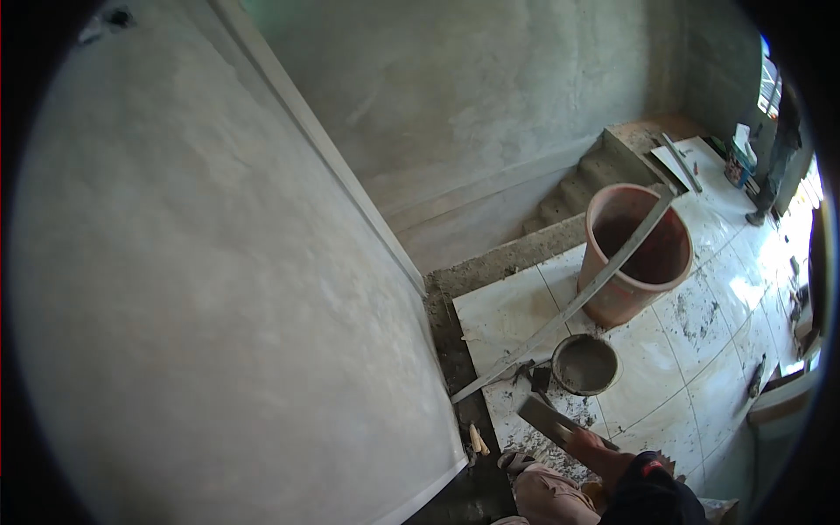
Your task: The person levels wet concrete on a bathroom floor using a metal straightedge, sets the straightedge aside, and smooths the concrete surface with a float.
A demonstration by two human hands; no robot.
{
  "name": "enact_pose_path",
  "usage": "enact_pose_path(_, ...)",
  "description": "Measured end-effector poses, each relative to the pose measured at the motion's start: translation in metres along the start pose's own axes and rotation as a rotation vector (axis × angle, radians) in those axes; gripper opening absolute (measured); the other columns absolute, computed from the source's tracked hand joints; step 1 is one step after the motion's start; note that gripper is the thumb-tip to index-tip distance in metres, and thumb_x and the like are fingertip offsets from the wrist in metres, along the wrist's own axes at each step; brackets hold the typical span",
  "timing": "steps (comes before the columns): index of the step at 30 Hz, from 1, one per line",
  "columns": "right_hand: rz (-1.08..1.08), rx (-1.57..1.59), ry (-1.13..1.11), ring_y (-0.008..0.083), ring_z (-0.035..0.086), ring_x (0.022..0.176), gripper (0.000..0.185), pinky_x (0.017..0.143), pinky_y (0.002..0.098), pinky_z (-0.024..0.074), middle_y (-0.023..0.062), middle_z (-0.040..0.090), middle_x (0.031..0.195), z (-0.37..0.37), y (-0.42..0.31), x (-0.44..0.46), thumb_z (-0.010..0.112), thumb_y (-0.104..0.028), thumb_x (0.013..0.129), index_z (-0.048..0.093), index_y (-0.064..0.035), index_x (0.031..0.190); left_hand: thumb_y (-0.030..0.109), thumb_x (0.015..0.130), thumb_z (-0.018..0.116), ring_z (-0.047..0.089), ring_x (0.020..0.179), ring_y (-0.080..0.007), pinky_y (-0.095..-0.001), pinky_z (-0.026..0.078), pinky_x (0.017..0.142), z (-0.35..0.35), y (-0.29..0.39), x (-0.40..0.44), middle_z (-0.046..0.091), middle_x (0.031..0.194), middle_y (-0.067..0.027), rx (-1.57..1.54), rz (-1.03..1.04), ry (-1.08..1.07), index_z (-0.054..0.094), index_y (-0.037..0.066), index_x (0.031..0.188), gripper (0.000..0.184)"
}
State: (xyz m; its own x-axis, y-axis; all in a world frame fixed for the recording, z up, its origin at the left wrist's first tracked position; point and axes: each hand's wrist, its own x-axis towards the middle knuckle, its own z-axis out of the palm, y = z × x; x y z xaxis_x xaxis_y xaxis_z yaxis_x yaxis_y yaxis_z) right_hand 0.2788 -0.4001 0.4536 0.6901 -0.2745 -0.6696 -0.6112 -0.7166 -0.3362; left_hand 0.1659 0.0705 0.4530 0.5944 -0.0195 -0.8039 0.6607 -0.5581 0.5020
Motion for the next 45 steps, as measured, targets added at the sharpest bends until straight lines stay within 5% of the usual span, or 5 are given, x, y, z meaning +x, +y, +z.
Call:
enact_pose_path(5,0.147,0.024,-0.075,0.0325,0.068,0.092,0.048,0.080,0.0441,0.0529,0.0185,0.069,0.097,-0.092,0.062,-0.083,0.065,-0.040,0.081,0.065,-0.0050,0.114,0.069,0.079,0.061,0.055,0.120,-0.0350,-0.0631,0.042,0.098,-0.033,0.039,-0.032,0.057,0.133,-0.0154,-0.121,-0.066,0.023,0.051,0.018,0.138,0.079)
enact_pose_path(9,0.039,0.028,-0.120,0.0314,0.068,0.089,0.047,0.077,0.0435,0.0533,0.0177,0.070,0.095,-0.159,0.035,-0.082,0.066,-0.039,0.081,0.066,-0.0042,0.112,0.050,0.080,0.070,0.064,0.070,-0.0130,-0.0313,0.052,0.070,-0.057,0.117,-0.072,0.067,0.077,-0.0034,-0.105,0.029,0.497,0.055,-0.002,0.122,0.068)
enact_pose_path(19,-0.337,-0.251,-0.377,0.0286,0.070,0.081,0.045,0.070,0.0419,0.0541,0.0156,0.070,0.088,-0.206,-0.137,-0.053,0.069,-0.038,0.080,0.067,-0.0022,0.107,0.061,0.079,0.066,0.067,0.097,-0.0278,-0.0398,0.051,0.089,0.043,0.132,-0.143,0.064,0.116,-0.0191,-0.171,-0.040,0.383,0.054,-0.001,0.128,0.080)
enact_pose_path(29,-0.514,-0.955,-0.541,0.0177,0.060,0.052,0.030,0.047,0.0344,0.0469,0.0085,0.063,0.066,-0.113,-0.250,-0.066,0.071,-0.027,0.082,0.065,0.0008,0.089,0.049,0.081,0.070,0.063,0.060,-0.0268,-0.0412,0.058,0.055,0.278,0.013,-0.253,0.065,0.096,-0.0182,-1.162,-0.779,-0.052,0.058,-0.002,0.114,0.062)
enact_pose_path(45,-1.141,-1.492,-0.882,0.0233,0.057,0.049,0.026,0.044,0.0397,0.0436,0.0123,0.060,0.060,0.198,-0.336,-0.174,0.070,-0.021,0.082,0.064,0.0026,0.073,0.060,0.075,0.067,0.071,0.085,-0.0269,-0.0374,0.058,0.074,0.308,0.128,-0.238,0.071,0.097,-0.0191,-1.596,-0.770,0.636,0.062,0.002,0.118,0.073)
